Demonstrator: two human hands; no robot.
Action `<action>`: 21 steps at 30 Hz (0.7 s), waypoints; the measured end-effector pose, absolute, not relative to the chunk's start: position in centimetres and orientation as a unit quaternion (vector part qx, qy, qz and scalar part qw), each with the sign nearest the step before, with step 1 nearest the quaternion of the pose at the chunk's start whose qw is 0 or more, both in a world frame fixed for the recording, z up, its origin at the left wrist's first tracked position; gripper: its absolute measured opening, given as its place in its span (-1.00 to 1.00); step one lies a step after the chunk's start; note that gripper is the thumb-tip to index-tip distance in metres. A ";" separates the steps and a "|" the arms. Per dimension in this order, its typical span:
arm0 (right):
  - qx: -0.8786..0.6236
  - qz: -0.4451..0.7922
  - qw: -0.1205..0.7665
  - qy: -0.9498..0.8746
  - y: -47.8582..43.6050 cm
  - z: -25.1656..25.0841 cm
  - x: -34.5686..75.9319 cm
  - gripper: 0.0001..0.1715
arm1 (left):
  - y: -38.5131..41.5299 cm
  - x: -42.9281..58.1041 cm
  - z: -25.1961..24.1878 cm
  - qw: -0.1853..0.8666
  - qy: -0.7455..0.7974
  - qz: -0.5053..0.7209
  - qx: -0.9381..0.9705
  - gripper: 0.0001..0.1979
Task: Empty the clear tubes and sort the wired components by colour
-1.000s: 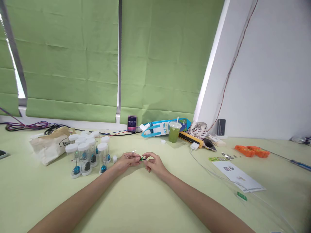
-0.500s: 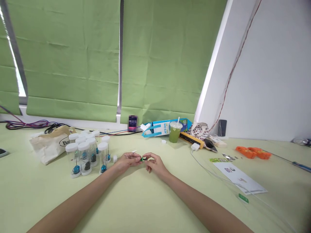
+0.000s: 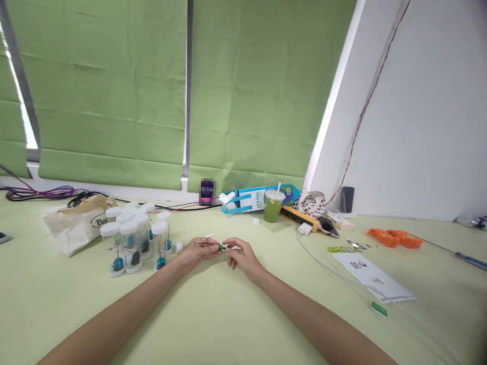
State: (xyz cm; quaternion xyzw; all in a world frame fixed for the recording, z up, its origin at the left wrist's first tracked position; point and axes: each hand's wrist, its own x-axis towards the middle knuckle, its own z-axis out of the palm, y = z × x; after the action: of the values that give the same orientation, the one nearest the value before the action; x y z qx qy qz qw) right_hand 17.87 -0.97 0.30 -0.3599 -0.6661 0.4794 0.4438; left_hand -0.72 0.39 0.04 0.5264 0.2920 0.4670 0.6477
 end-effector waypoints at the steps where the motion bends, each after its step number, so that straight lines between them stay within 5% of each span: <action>1: -0.360 0.480 0.444 -0.666 -1.0 0.3 17.9 -0.71 | 0.4 -0.7 0.0 0.648 0.292 0.467 0.526 -0.77; 21: -0.369 0.484 0.438 -0.662 -1.1 0.5 17.7 -0.70 | -0.2 -0.5 0.7 0.650 0.289 0.470 0.523 -0.79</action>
State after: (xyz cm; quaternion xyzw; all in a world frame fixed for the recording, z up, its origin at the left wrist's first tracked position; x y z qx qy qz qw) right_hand 17.72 -1.07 0.54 -0.3691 -0.6617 0.4838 0.4380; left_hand -0.55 -0.18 0.65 0.5230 0.2891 0.4700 0.6495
